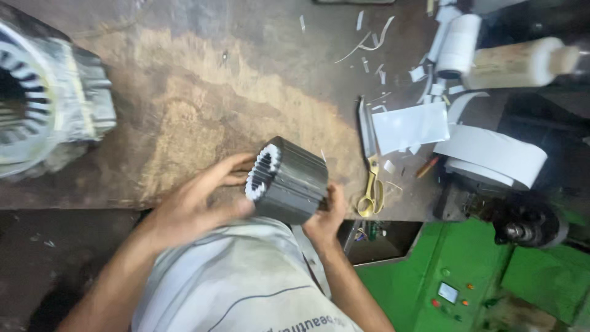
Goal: The person cuts small rectangular pieces of white material using shears and inserts them into the slots of a cylindrical motor rotor. The person repeats this process multiple times, cutting and placing the pieces into the rotor slots.
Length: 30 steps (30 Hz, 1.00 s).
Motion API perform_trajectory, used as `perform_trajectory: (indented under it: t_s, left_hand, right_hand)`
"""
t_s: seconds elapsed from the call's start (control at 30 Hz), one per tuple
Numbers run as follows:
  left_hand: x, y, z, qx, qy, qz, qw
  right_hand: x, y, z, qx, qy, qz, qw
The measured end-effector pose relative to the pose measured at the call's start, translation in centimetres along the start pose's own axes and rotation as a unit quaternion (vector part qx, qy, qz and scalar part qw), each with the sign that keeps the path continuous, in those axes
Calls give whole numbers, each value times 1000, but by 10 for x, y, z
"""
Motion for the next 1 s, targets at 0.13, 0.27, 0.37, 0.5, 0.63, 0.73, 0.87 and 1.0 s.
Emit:
perform_trajectory:
  t_s: [0.13, 0.27, 0.37, 0.5, 0.63, 0.73, 0.87, 1.0]
  left_hand:
    - [-18, -2, 9, -53, -39, 26, 997]
    - [-43, 5, 3, -40, -64, 32, 997]
    - [-55, 4, -4, -18, -79, 48, 996]
    - [-62, -2, -8, -35, -87, 59, 994]
    - [-64, -2, -11, -9, -88, 43, 995]
    - [-69, -4, -12, 0, -92, 34, 995]
    - [-67, -4, -10, -37, -73, 24, 996]
    - [-54, -5, 6, -133, -36, 65, 988]
  right_hand:
    - [-5, 10, -15, -59, 88, 22, 994]
    - [-6, 10, -37, 44, 67, 62, 995]
    - [-3, 10, -48, 92, 53, 71, 992]
    - [-4, 12, -55, 68, 87, 75, 991]
    - [-7, 10, -74, 81, 71, 74, 991]
    - [-8, 11, -78, 70, 82, 68, 992]
    - [-10, 8, -73, 62, 92, 55, 992]
    - [-18, 6, -54, 66, 153, 44, 985]
Point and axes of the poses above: each hand's wrist, its own x-axis away from the middle knuckle, its own y-axis out of the palm, z = x × y, the point moved 7 cm from there along -x, towards the middle knuckle, and after that the axes turned 7 degrees about -y, right-handed, at the moved point
